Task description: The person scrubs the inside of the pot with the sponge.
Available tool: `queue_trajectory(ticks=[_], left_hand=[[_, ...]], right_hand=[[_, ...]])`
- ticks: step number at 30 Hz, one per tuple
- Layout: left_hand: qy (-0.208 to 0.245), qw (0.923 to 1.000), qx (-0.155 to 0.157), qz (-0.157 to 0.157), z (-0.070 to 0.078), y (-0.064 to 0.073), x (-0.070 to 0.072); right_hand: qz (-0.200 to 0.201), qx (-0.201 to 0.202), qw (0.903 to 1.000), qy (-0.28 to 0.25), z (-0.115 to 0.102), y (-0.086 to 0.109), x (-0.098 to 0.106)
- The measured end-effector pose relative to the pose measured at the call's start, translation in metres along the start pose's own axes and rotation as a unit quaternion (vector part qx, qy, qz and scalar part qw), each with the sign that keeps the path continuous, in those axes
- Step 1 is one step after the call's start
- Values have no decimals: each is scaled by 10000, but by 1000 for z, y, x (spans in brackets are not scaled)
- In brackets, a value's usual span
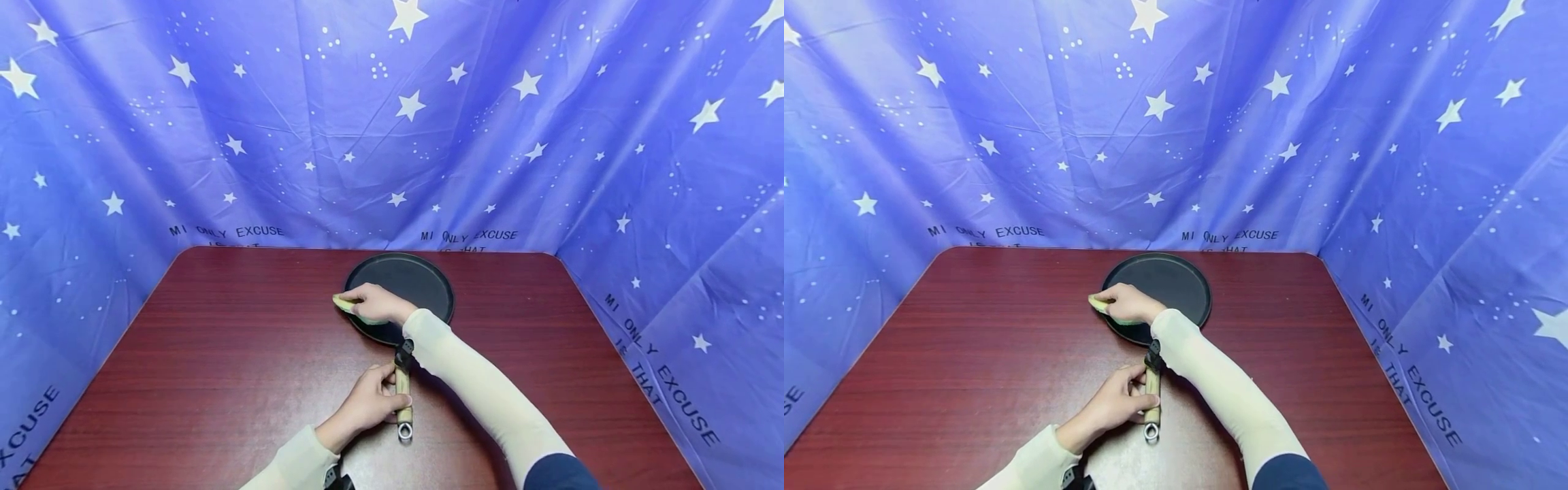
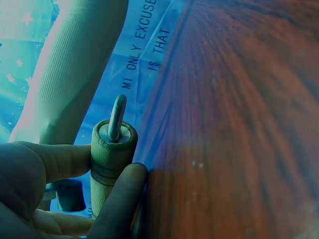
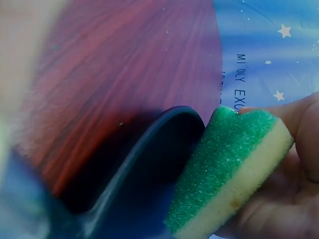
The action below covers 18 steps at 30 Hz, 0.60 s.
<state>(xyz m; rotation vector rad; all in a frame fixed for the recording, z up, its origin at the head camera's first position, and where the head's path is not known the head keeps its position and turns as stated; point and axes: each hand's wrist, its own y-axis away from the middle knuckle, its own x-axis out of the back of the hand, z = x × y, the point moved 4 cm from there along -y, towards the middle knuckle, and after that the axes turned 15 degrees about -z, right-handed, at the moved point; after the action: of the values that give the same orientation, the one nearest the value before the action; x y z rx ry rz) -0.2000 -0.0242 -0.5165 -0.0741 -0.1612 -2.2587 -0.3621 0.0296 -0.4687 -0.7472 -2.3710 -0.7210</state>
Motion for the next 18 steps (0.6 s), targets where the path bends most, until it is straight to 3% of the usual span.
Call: queue_trajectory(ticks=[7,18], left_hand=[[12,9999,-15,105,2,2,0],[312,9995,78,-26,-2,-1,-5]], right_hand=[[350,-180,9992,-61,-4,-14,5],[1035,-622,9901,-722,5,-30,15]])
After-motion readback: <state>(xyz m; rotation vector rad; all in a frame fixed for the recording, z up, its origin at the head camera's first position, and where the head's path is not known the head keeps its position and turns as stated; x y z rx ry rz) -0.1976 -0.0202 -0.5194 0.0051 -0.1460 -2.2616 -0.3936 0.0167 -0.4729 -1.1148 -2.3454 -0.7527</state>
